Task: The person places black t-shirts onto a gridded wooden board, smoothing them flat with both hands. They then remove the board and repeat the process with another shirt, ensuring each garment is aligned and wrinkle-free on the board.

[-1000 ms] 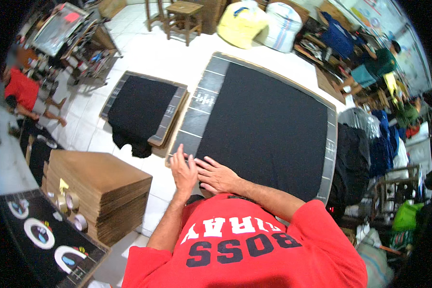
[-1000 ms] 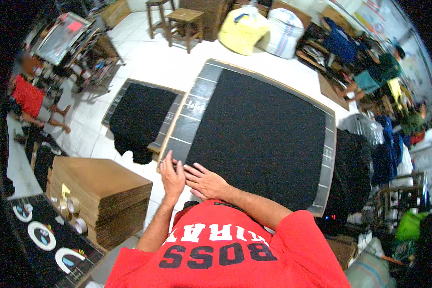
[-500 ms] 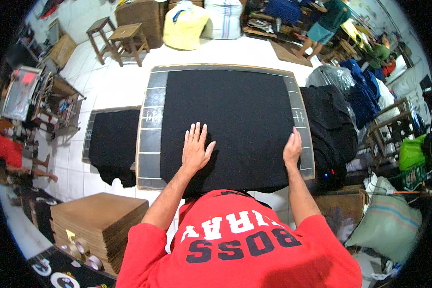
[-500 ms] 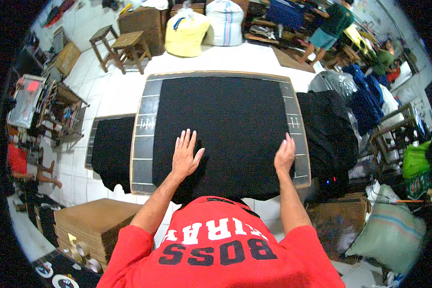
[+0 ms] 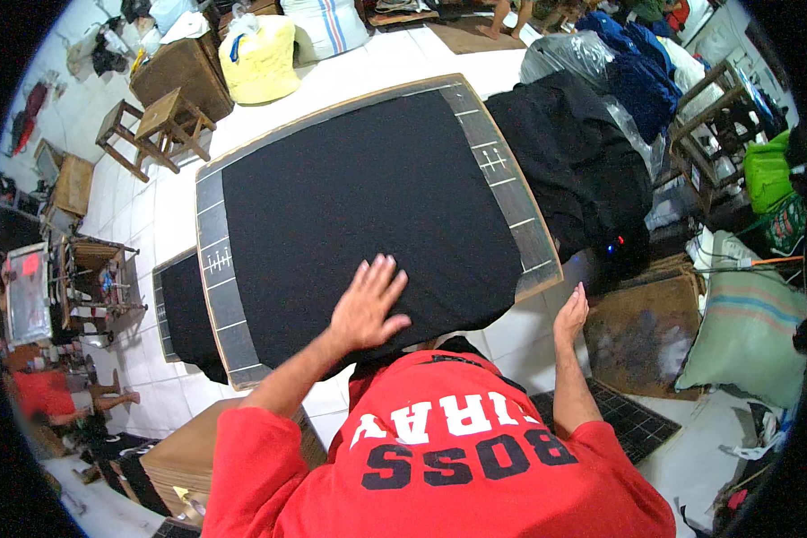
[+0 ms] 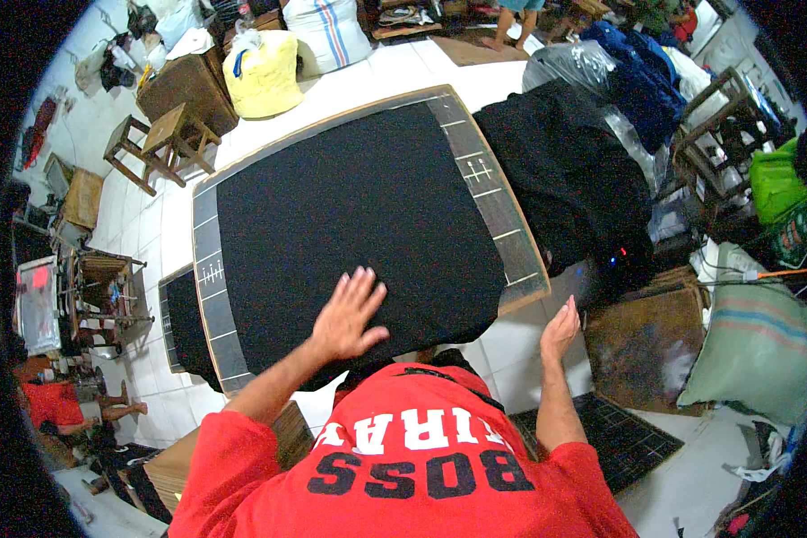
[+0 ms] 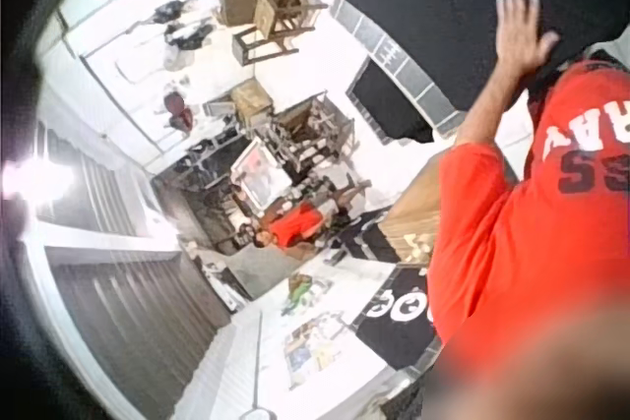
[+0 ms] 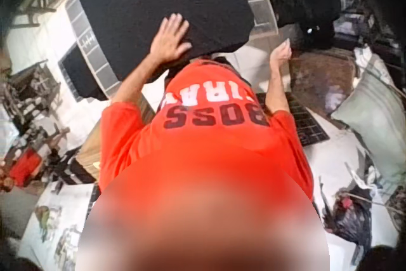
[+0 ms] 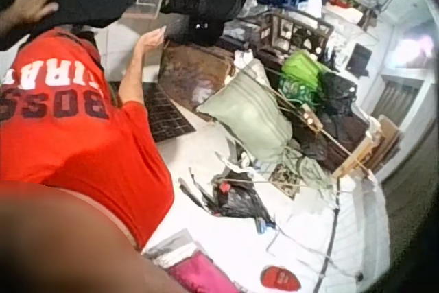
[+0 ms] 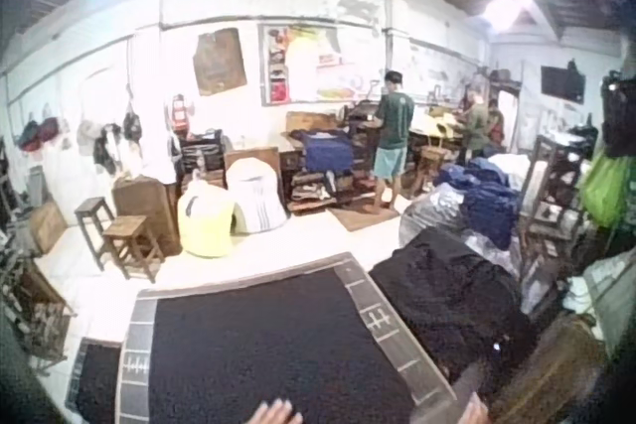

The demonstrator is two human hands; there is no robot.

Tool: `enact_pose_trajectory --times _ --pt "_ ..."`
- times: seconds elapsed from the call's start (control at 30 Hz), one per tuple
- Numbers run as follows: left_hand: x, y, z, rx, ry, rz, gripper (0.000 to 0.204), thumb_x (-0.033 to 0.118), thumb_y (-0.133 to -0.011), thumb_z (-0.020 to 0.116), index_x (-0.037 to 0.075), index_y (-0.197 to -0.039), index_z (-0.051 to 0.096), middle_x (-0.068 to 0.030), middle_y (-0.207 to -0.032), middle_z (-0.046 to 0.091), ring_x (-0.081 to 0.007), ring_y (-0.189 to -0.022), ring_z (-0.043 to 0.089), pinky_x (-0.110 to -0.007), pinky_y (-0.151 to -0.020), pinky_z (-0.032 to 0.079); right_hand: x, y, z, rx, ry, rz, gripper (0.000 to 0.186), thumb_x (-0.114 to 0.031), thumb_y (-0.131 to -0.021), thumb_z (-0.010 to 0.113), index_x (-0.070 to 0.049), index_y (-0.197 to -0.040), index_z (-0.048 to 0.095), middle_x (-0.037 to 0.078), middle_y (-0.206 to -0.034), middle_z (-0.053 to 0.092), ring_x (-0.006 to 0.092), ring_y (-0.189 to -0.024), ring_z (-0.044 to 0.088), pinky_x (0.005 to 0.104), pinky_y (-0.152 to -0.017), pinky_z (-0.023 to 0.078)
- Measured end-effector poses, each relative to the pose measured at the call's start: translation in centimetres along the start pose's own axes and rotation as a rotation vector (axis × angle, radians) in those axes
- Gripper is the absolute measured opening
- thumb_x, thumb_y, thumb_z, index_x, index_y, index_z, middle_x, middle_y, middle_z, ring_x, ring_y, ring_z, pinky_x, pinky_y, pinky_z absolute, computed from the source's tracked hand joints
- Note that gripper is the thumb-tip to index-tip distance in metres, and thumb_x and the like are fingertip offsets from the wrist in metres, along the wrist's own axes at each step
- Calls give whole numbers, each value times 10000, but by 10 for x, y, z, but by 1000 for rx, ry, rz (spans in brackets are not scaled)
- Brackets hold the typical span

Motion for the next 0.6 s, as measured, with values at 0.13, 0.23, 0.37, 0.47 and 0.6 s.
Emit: enact_pose_trajectory --times 0.13,0.23,0.37,0.47,0.6 --pt "77 36 20 -301 174 288 755 495 -1015 613 63 -1608 431 -285 -1695 316 -453 -1603 248 -577 -1313 181 10 7 6 -54 -24 37 441 -277 -1142 433 -34 -1471 598 211 -1358 675 402 -1304 578 488 -1123 432" --pt "43 25 7 -112 190 91 780 398 -979 685 48 -1615 401 -292 -1690 318 -464 -1598 256 -578 -1308 194 5 3 4 -60 -62 38 428 -272 -1142 431 -34 -1448 612 214 -1338 676 407 -1285 585 490 -1112 438" --pt "-36 -6 -11 179 -78 -421 816 431 -1022 637 -63 -1611 362 -327 -1710 248 -471 -1611 208 -585 -1310 150 -1 -11 0 -55 -104 76 402 -255 -1140 432 -38 -1415 628 203 -1311 690 397 -1263 596 487 -1094 444" --pt "-34 -27 -1 60 -138 -443 835 508 -1045 583 -62 -1614 362 -321 -1715 241 -460 -1620 185 -575 -1316 120 -6 -19 1 -31 -148 69 387 -242 -1137 434 -45 -1402 637 190 -1278 707 380 -1231 610 481 -1075 451" --pt "34 -40 14 -17 21 -29 807 480 -1009 640 29 -1626 378 -295 -1712 263 -466 -1610 210 -587 -1311 158 -24 -27 -4 72 -190 17 374 -236 -1135 438 -57 -1380 656 168 -1230 724 361 -1184 624 471 -1050 459"
Point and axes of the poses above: each hand's wrist, its own y-axis away from the middle knuckle, its own z-axis out of the palm, x = y × z, the point moved 5 cm from there along -y, towards the middle knuckle
